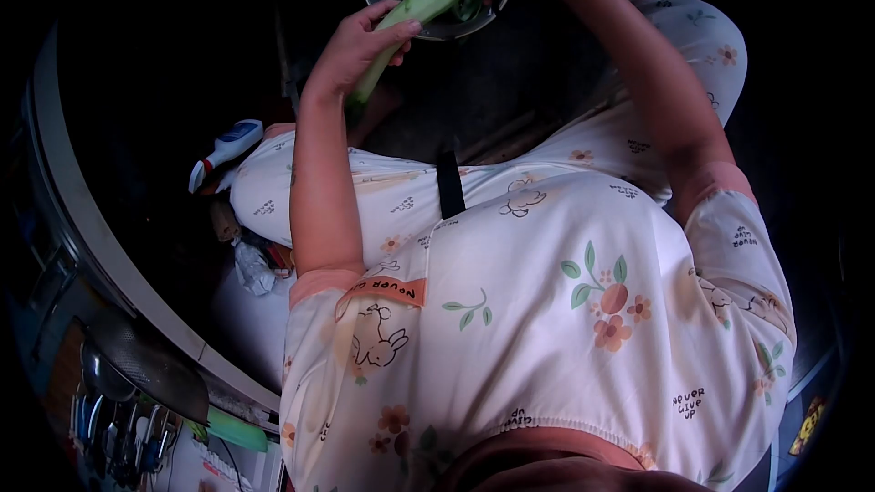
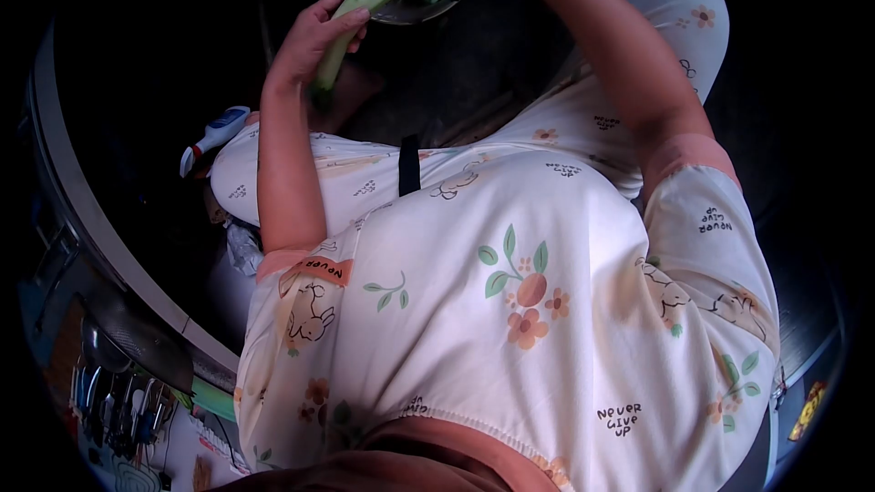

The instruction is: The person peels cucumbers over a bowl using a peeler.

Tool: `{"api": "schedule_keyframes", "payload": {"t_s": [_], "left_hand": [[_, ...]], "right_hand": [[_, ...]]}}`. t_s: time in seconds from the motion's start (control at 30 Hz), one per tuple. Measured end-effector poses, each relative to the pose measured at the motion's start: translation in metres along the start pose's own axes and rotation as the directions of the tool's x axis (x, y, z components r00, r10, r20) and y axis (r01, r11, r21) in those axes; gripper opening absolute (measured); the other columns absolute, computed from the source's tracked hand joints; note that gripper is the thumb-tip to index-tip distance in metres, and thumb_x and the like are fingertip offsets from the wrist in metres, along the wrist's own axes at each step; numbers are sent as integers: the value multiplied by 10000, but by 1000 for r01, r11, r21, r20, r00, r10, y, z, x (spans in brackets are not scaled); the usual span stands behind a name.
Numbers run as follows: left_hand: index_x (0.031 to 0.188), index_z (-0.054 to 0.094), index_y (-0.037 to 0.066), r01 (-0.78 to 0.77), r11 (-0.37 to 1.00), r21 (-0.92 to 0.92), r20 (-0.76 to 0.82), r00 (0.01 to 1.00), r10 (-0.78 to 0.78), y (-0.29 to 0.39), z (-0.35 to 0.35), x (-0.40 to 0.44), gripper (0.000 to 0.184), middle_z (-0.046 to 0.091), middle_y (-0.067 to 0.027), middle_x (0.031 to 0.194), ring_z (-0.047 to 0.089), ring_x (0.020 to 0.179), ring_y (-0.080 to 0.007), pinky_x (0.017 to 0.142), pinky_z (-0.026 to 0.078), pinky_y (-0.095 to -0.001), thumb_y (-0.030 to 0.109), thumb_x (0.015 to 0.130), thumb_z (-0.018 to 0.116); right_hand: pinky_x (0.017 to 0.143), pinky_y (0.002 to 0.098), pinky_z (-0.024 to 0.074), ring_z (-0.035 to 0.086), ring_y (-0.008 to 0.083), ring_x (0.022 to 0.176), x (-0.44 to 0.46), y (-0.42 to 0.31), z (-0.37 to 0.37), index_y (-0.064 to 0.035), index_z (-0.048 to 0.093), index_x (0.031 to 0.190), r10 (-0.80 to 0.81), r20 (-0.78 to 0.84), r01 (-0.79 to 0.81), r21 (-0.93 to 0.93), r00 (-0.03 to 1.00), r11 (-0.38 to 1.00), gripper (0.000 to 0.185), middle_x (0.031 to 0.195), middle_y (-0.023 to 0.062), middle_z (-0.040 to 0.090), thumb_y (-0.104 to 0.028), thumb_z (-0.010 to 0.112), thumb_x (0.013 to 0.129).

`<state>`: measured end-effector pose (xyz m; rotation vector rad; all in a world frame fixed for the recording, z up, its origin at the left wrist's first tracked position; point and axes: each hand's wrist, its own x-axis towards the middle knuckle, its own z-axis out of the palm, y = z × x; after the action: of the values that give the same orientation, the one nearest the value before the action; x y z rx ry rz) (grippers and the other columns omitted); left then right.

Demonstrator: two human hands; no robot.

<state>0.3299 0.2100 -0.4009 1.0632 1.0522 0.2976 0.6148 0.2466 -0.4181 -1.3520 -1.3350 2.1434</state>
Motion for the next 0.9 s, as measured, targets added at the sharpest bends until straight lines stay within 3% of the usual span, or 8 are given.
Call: {"api": "schedule_keyframes", "payload": {"t_s": [0.33, 0.4, 0.53, 0.6, 0.67, 0.73, 0.83, 0.9], "left_hand": [[1234, 701, 29, -16, 994, -111, 28, 999, 20, 3, -5, 0, 403, 648, 0, 789, 586, 667, -73, 647, 492, -215, 262, 915, 787], [1227, 704, 33, -55, 981, -186, 0, 998, 56, -1, -9, 2, 393, 648, 3, 787, 582, 653, -68, 637, 486, -208, 268, 922, 783], [1228, 705, 39, -22, 991, -135, -30, 999, 18, -3, -7, 2, 393, 645, 5, 786, 581, 648, -66, 628, 484, -205, 276, 925, 782], [1230, 708, 39, -22, 998, -58, -102, 995, 16, -1, 1, 4, 396, 646, 6, 771, 580, 639, -64, 618, 486, -211, 272, 919, 786], [1254, 700, 40, 9, 998, 60, -140, 990, 0, 3, 7, 5, 421, 651, 5, 793, 581, 668, -65, 637, 485, -214, 271, 913, 789], [1278, 692, 41, 45, 984, 170, -185, 983, -13, 1, 12, 5, 448, 656, 5, 815, 582, 697, -65, 656, 485, -217, 269, 906, 791], [1266, 705, 36, 60, 965, 254, -214, 977, -4, -5, 17, 12, 448, 671, 7, 835, 584, 696, -64, 648, 487, -218, 267, 895, 801], [1267, 708, 41, 79, 938, 338, -176, 984, -19, -5, 19, 13, 445, 676, 6, 841, 586, 693, -67, 641, 492, -224, 254, 889, 805]], "right_hand": [[512, 277, 364, 485, 96, 534, 0, 5, 17, -36, 715, 866, -100, -136, 114, 105, 986, 988, 138, 639, -9, 569, -149, 638, 850], [483, 279, 334, 465, 98, 515, -3, 1, 13, -43, 697, 857, -90, -158, 138, 328, 983, 935, 120, 615, -14, 544, -134, 621, 844], [453, 270, 314, 456, 104, 486, -3, -7, 8, -51, 688, 930, -57, -241, 135, 321, 969, 937, 137, 620, -6, 538, -141, 615, 857], [473, 280, 401, 528, 117, 517, -3, -4, 8, -48, 702, 1012, -103, -229, 159, 240, 968, 958, 189, 656, 13, 579, -174, 642, 884], [530, 290, 487, 599, 121, 577, 0, 0, 14, -65, 704, 1108, -164, -420, 111, -146, 893, 983, 256, 703, 22, 622, -209, 681, 897], [615, 330, 542, 649, 168, 658, -2, -9, 25, -72, 685, 1170, -125, -360, 57, -193, 925, 980, 323, 735, 50, 665, -245, 725, 900], [710, 427, 546, 679, 327, 791, 6, -8, 39, -31, 689, 1089, -388, -142, 189, -691, 911, 697, 370, 828, 196, 689, -309, 784, 865], [696, 465, 534, 698, 347, 772, 17, 2, 42, -30, 724, 1026, -435, -186, 168, -737, 881, 655, 331, 844, 222, 708, -307, 777, 853]]}}
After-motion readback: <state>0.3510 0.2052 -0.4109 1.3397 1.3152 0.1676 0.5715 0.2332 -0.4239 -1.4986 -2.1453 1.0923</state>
